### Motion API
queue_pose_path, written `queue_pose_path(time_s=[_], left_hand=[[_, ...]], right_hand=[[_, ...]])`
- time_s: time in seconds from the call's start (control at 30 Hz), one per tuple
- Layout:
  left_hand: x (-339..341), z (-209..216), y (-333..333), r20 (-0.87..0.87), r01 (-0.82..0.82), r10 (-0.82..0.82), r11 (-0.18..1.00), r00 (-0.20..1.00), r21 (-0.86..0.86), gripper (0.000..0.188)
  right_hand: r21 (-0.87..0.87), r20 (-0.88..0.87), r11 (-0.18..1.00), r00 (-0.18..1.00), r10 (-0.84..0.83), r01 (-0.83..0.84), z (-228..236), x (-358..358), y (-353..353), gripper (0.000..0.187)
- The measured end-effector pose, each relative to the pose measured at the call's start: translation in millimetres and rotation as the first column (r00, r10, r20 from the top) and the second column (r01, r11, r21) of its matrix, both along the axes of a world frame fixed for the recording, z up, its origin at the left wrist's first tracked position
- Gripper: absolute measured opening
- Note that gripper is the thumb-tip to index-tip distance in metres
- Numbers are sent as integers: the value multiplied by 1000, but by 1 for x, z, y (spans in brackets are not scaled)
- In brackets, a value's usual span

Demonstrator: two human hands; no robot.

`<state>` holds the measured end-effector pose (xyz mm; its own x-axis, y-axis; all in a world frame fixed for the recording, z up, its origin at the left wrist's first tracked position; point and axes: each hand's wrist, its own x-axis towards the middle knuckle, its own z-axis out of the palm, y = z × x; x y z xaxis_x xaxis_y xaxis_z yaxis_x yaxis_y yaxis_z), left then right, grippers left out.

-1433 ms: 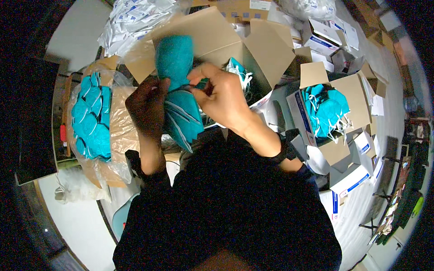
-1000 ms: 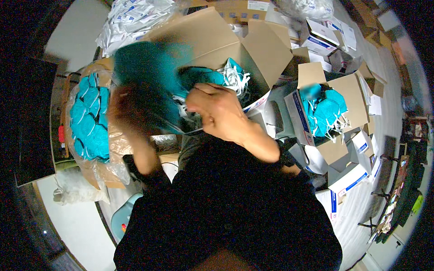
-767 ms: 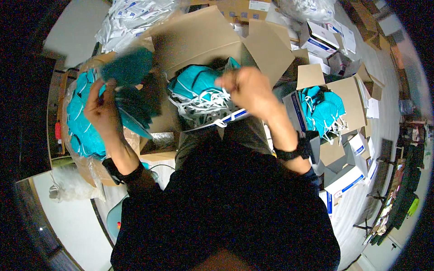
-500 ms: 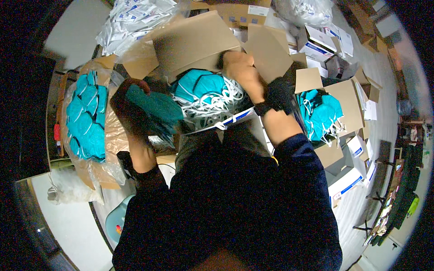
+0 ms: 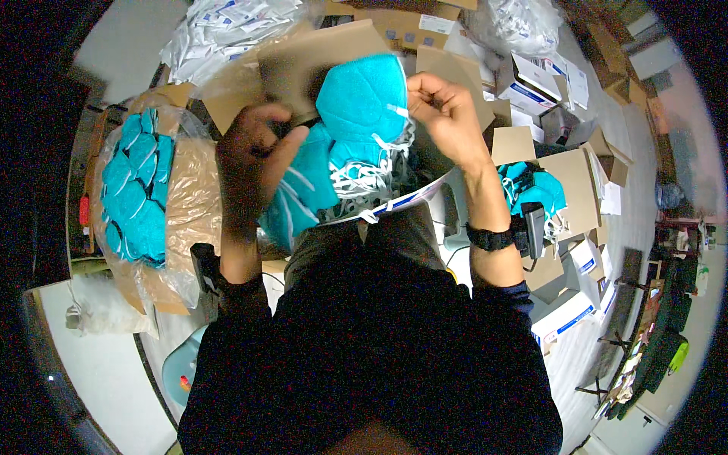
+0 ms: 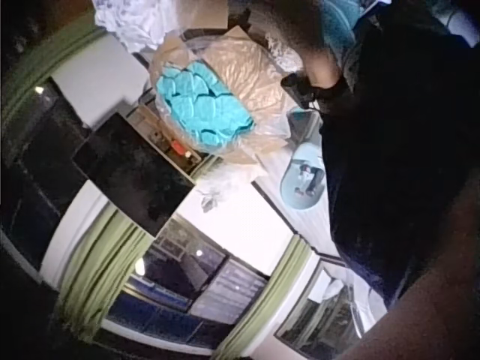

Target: Checking and packing face masks into a shipping box.

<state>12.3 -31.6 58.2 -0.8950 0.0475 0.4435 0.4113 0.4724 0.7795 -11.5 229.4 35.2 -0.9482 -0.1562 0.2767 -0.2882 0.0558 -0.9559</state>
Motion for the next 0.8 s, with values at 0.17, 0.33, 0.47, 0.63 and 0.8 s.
queue_pose_path(time_s=[0.17, 0.33, 0.47, 0.63, 0.8], left_hand=[[9, 11, 19, -24, 15, -18, 993, 1000, -113, 38], [19, -9, 44, -119, 26, -60, 964, 991, -266, 44], [16, -14, 48, -50, 21, -48, 898, 998, -440, 40], [19, -11, 49, 12, -1, 9, 825, 1000, -565, 29], [14, -23, 52, -62, -55, 25, 827, 998, -560, 18]], right_hand=[[-39, 17, 995, 996, -88, 89, -2, 2, -18, 7], [-52, 86, 975, 974, -210, 215, -9, 12, -45, 9], [-229, 265, 959, 959, -105, 168, -6, 20, -54, 12], [-123, 363, 987, 930, -55, 106, 8, 27, -51, 14], [-80, 8, 994, 998, -70, 70, -22, 28, -62, 16]])
